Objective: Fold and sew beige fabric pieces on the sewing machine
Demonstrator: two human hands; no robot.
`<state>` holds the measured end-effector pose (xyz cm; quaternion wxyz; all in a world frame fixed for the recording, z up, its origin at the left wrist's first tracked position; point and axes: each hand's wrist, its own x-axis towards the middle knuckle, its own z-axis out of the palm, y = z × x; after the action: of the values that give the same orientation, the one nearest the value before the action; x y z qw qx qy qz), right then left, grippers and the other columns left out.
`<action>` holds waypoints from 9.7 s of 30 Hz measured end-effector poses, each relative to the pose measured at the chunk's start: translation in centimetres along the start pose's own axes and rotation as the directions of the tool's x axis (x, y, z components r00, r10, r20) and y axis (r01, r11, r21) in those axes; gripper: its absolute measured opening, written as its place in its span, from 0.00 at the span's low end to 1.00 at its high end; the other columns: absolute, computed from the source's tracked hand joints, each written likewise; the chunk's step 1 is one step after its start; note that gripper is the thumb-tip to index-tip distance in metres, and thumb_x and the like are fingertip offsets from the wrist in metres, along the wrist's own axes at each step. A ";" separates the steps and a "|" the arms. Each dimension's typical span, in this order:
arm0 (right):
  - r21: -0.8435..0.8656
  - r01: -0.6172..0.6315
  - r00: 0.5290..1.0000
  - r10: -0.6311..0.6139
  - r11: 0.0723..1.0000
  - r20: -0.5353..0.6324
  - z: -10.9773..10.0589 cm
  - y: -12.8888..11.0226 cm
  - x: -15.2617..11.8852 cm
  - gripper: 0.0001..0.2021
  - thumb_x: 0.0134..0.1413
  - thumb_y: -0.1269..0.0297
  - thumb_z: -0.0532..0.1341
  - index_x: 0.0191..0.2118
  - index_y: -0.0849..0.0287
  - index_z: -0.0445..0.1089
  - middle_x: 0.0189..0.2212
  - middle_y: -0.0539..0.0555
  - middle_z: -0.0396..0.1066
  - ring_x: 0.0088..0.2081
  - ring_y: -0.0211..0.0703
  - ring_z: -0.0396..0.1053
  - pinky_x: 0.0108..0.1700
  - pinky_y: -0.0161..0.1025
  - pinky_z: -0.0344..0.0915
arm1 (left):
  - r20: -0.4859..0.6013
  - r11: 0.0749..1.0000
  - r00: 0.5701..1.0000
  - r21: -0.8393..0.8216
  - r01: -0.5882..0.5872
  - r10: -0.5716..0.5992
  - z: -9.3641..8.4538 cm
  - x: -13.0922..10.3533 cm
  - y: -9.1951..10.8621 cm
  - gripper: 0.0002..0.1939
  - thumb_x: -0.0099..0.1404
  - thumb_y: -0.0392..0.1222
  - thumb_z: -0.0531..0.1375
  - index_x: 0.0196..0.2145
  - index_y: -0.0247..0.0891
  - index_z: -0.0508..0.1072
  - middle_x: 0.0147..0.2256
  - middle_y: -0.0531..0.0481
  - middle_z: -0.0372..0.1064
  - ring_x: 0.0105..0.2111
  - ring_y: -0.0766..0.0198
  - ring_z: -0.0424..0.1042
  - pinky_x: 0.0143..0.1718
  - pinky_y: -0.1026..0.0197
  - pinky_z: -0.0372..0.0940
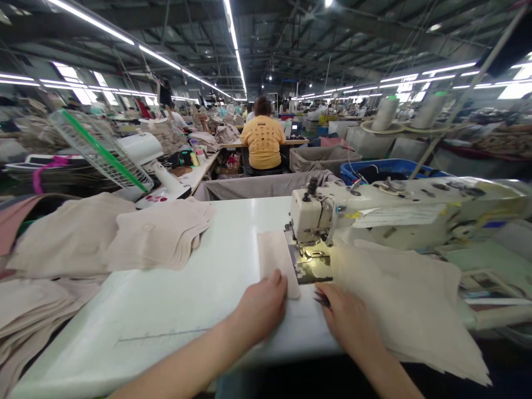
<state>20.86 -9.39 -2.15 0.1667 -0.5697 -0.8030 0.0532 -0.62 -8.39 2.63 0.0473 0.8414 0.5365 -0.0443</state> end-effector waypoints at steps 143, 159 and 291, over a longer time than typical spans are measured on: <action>0.461 -0.354 0.926 0.375 0.814 0.049 0.1 0.8 0.9 0.15 0.55 0.48 0.60 0.36 0.52 0.76 0.29 0.51 0.77 0.28 0.45 0.72 0.31 0.38 0.68 | -0.343 0.656 0.792 -0.749 0.094 -0.505 3.6 -2.7 -3.7 0.13 0.70 0.40 0.53 0.43 0.41 0.78 0.36 0.48 0.71 0.35 0.61 0.72 0.39 0.59 0.69; 0.395 -0.343 0.932 0.363 0.852 0.027 0.9 0.9 0.6 0.19 0.59 0.42 0.57 0.39 0.50 0.76 0.34 0.52 0.79 0.31 0.47 0.74 0.34 0.39 0.71 | -0.318 0.643 0.774 -0.752 0.145 -0.547 3.6 -2.7 -3.7 0.13 0.69 0.36 0.56 0.42 0.40 0.80 0.32 0.49 0.71 0.31 0.63 0.71 0.33 0.61 0.69; 0.103 0.040 0.995 -0.049 0.994 0.085 -1.0 -1.3 2.8 0.13 0.64 0.70 0.56 0.51 0.59 0.72 0.56 0.58 0.72 0.42 0.47 0.77 0.43 0.40 0.72 | -0.260 0.962 0.929 0.001 -0.274 0.265 0.9 8.6 -2.0 0.10 0.71 0.33 0.53 0.43 0.33 0.74 0.46 0.37 0.73 0.49 0.49 0.72 0.50 0.48 0.69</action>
<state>19.23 -7.36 -0.27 0.1611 -0.5396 -0.8183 0.1151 1.14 0.10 0.60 -0.0021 0.9047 0.4182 0.0817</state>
